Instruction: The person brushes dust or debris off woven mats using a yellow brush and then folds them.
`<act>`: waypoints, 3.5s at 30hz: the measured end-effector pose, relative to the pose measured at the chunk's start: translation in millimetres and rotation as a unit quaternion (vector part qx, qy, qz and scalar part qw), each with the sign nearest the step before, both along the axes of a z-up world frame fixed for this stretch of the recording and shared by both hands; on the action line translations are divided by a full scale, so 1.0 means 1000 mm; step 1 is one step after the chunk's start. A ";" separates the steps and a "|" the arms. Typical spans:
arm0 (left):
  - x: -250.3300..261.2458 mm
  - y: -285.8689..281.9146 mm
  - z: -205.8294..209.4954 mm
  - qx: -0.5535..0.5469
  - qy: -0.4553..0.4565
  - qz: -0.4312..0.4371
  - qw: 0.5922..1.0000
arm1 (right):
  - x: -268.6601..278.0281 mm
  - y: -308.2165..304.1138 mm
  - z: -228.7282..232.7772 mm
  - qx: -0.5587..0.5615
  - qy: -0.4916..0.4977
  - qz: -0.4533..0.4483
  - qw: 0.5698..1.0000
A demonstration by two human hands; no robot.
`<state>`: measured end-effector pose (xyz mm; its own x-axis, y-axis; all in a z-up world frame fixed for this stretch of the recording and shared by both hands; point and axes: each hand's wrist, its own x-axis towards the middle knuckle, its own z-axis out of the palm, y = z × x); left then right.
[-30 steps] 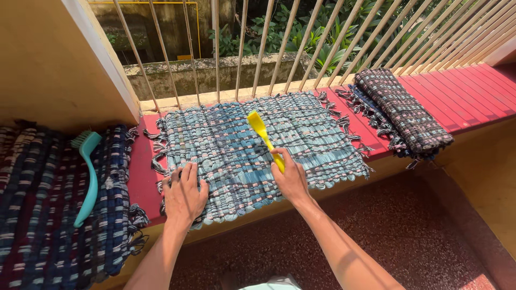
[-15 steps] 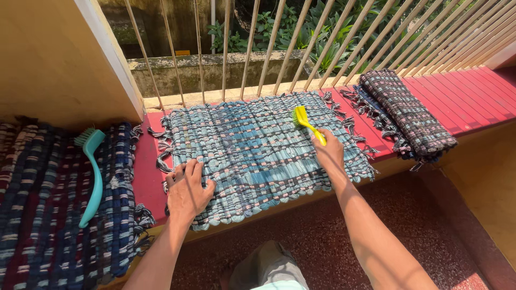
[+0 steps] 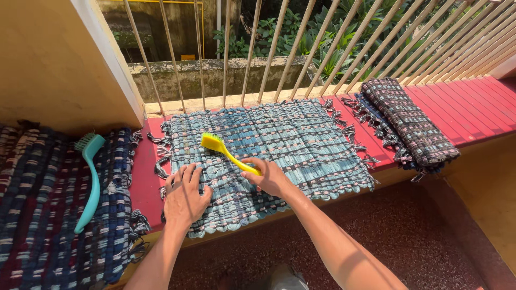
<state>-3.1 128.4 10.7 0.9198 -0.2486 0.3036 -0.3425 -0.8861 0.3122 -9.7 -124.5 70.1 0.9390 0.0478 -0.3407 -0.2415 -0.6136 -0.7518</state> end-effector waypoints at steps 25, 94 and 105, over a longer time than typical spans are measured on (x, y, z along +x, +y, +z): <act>-0.005 -0.007 0.015 -0.008 0.050 0.053 0.997 | -0.007 -0.053 -0.069 -0.212 -0.251 -0.008 0.944; -0.011 -0.007 -0.013 -0.075 -0.069 0.034 0.994 | 0.071 0.054 -0.006 0.011 -0.279 0.137 0.950; -0.015 -0.006 -0.008 -0.091 -0.059 0.038 0.993 | 0.068 0.049 -0.007 0.011 -0.273 0.234 0.933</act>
<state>-18.5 122.6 2.4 0.8894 -0.1102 0.4437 -0.3197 -0.8437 0.4313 58.1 -75.9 62.6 0.8464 0.4978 0.1889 0.4725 -0.5387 -0.6975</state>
